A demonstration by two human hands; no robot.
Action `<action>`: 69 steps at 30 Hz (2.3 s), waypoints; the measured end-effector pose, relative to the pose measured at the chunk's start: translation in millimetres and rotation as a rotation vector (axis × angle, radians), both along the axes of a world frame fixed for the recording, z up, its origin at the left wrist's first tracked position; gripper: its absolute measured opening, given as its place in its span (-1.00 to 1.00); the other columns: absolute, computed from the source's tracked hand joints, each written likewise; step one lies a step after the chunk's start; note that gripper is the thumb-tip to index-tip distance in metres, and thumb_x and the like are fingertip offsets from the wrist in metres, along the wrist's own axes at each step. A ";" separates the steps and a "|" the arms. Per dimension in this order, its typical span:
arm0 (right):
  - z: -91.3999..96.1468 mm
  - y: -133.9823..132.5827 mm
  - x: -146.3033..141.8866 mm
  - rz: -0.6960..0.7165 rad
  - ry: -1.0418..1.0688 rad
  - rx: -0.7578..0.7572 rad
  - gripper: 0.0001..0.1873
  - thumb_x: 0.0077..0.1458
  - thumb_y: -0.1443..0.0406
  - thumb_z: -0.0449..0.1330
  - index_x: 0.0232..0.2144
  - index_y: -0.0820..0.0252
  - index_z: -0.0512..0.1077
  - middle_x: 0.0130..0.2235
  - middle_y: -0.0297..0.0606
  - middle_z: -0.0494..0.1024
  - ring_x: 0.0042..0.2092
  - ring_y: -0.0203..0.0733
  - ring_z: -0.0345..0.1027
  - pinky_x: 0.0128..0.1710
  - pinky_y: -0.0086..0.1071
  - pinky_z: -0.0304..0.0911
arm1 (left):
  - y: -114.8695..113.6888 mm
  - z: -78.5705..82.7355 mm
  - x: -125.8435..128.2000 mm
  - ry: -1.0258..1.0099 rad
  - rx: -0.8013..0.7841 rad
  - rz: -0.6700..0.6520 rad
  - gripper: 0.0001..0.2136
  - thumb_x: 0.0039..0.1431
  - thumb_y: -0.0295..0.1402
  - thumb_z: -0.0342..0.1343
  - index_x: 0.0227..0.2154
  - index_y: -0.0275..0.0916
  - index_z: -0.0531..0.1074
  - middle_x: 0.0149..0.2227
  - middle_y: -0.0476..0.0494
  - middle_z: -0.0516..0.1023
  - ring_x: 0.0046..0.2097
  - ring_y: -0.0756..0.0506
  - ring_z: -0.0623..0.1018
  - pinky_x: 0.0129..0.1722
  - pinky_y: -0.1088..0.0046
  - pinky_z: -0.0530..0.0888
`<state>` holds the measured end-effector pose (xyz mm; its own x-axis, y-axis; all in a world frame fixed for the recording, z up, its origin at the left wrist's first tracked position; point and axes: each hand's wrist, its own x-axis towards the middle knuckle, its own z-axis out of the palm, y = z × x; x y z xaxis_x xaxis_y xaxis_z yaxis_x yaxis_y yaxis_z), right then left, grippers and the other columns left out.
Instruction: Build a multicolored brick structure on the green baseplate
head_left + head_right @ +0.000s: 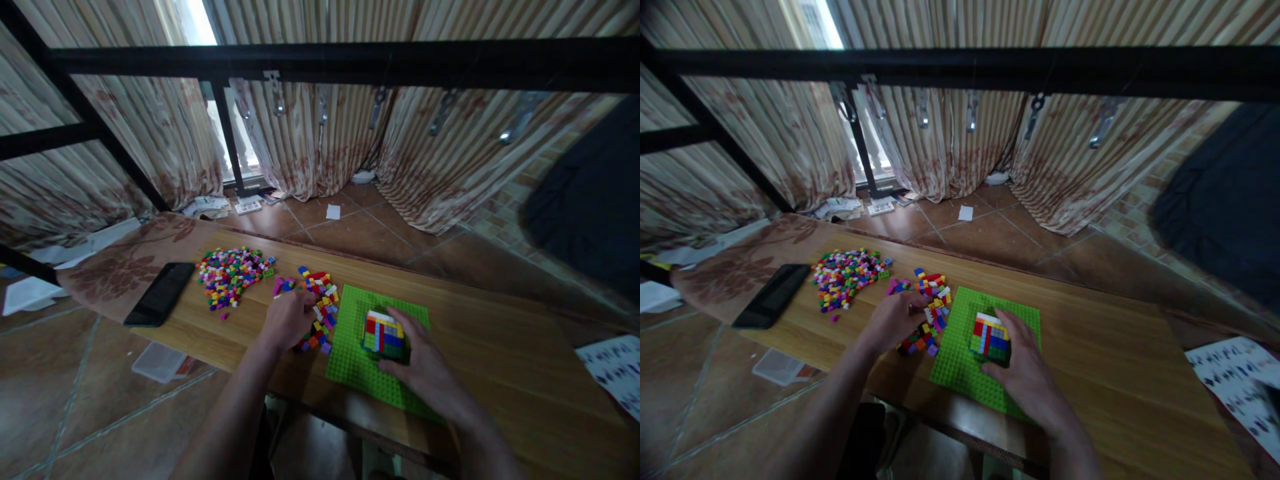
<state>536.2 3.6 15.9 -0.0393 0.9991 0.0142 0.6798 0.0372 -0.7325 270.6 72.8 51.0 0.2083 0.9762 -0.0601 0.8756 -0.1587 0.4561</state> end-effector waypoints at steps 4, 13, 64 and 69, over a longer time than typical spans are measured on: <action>-7.6 0.6 -0.8 -0.021 -0.086 0.014 -0.17 -0.05 0.33 0.21 0.29 -0.03 0.10 0.24 -0.21 0.29 0.26 0.01 0.16 0.28 0.01 0.05 | -6.2 0.4 13.7 0.157 0.021 0.041 -0.87 0.13 -0.35 0.09 -0.31 -0.18 0.52 -0.24 -0.17 0.61 -0.15 -0.16 0.57 -0.22 0.41 0.40; -5.6 5.5 1.7 -0.061 -0.109 0.105 -0.26 0.01 0.32 0.15 0.26 -0.01 0.15 0.24 -0.19 0.30 0.26 0.02 0.17 0.28 0.04 0.05 | -2.0 -3.0 14.2 0.108 -0.022 0.013 -0.89 0.10 -0.41 0.11 -0.32 -0.19 0.51 -0.19 -0.21 0.61 -0.09 -0.23 0.58 -0.19 0.36 0.41; 13.8 12.8 11.2 -0.076 0.011 0.360 -0.66 0.15 0.11 0.23 -0.01 -0.09 0.47 0.13 -0.20 0.37 0.18 0.03 0.22 0.18 0.06 0.16 | -10.1 -8.5 92.9 -0.886 -0.205 -0.034 -0.76 0.08 -0.38 0.16 -0.16 -0.31 0.47 -0.24 -0.17 0.58 -0.21 -0.09 0.55 -0.14 0.35 0.48; 5.9 23.6 17.4 -0.071 0.007 0.309 -0.64 0.16 0.12 0.21 0.00 -0.02 0.47 0.19 -0.17 0.33 0.22 0.01 0.19 0.21 0.04 0.13 | -6.1 -9.1 89.9 -0.536 0.070 -0.082 -0.73 0.18 -0.42 0.09 -0.06 -0.25 0.47 -0.02 -0.23 0.54 0.06 -0.20 0.48 0.13 0.17 0.38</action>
